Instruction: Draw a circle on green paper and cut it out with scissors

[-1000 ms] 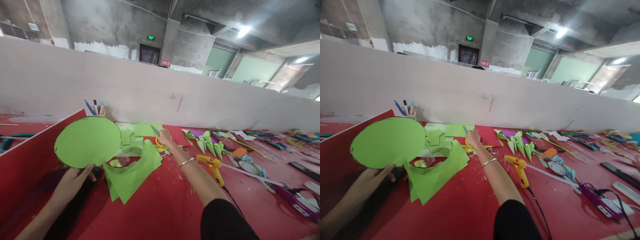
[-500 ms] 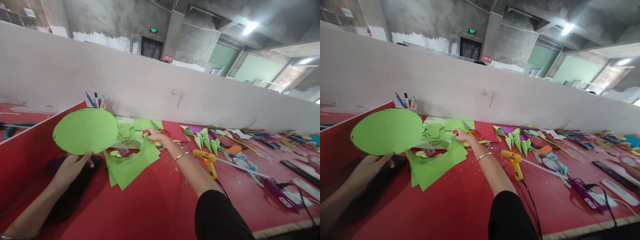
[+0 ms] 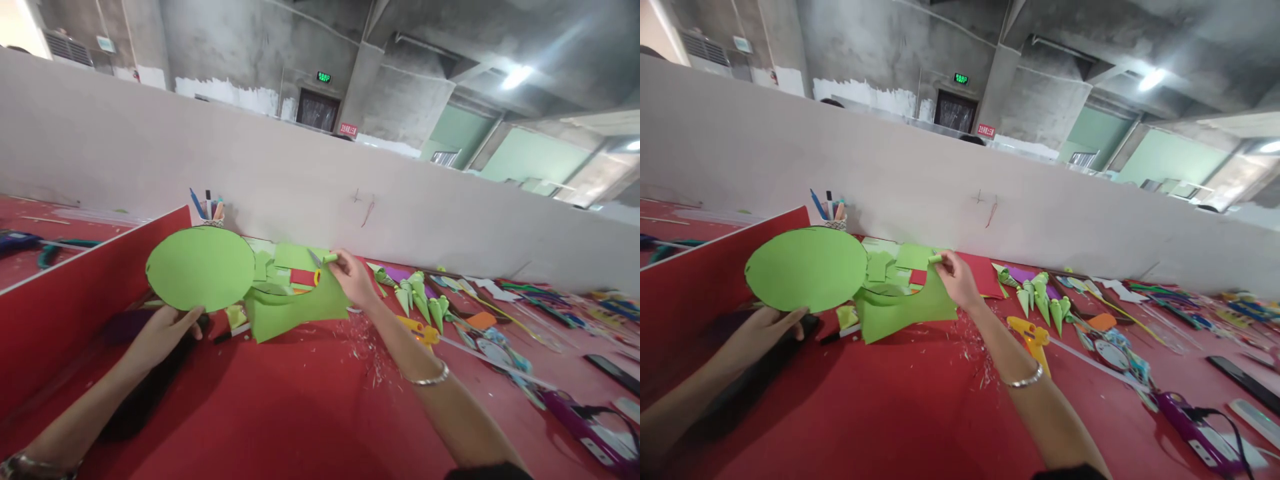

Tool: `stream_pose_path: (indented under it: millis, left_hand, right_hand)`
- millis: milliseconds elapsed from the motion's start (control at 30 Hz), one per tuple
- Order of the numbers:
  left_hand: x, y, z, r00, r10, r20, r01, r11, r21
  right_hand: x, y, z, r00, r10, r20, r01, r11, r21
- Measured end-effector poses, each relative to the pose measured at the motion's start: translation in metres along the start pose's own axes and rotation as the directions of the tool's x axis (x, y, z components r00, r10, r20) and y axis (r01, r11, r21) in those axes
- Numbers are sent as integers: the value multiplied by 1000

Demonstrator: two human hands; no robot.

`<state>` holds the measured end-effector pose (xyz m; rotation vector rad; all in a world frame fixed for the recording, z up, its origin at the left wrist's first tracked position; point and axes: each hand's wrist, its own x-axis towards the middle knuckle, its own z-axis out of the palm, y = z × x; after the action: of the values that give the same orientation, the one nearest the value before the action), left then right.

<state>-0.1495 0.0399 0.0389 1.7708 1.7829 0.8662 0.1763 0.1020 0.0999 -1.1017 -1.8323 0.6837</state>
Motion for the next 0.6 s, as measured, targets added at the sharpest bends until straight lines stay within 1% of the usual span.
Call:
stream_pose_path:
  millis: [67, 100, 167, 233, 333, 400, 433, 467, 500, 567, 600]
  left_hand:
    - [-1, 7, 5, 1000, -10, 16, 11, 999, -44]
    - [-2, 10, 8, 999, -21, 24, 23, 997, -75]
    - [-2, 16, 16, 998, -48, 48, 54, 989, -139]
    - [-1, 18, 25, 992, -98, 84, 115, 965, -236]
    - [-1, 20, 37, 970, -166, 177, 230, 861, -453]
    - [-4, 23, 39, 938, -176, 297, 320, 768, -555]
    - [-6, 26, 38, 909, -175, 377, 376, 734, -565]
    - [-10, 31, 37, 864, -169, 474, 439, 713, -547]
    - [-14, 36, 35, 808, -157, 568, 500, 692, -521]
    - [-23, 48, 34, 678, -95, 729, 568, 698, -436]
    - [-27, 54, 37, 649, -52, 759, 571, 693, -440]
  right_hand:
    - [-15, -21, -16, 991, -83, -103, 89, 994, 63]
    - [-22, -31, -24, 984, -94, -148, 108, 991, 84]
    - [-36, -48, -37, 972, -73, -223, 102, 987, 121]
    - [-47, -61, -47, 957, -32, -289, 84, 981, 172]
    - [-55, -66, -55, 929, 15, -370, 79, 968, 237]
    - [-56, -62, -55, 906, 24, -422, 91, 964, 249]
    - [-56, -59, -54, 893, 25, -450, 97, 964, 246]
    - [-55, -55, -53, 879, 28, -476, 99, 966, 240]
    - [-54, -51, -50, 867, 35, -497, 97, 967, 236]
    - [-52, -44, -43, 856, 57, -514, 81, 967, 242]
    - [-51, -41, -39, 858, 70, -508, 71, 965, 253]
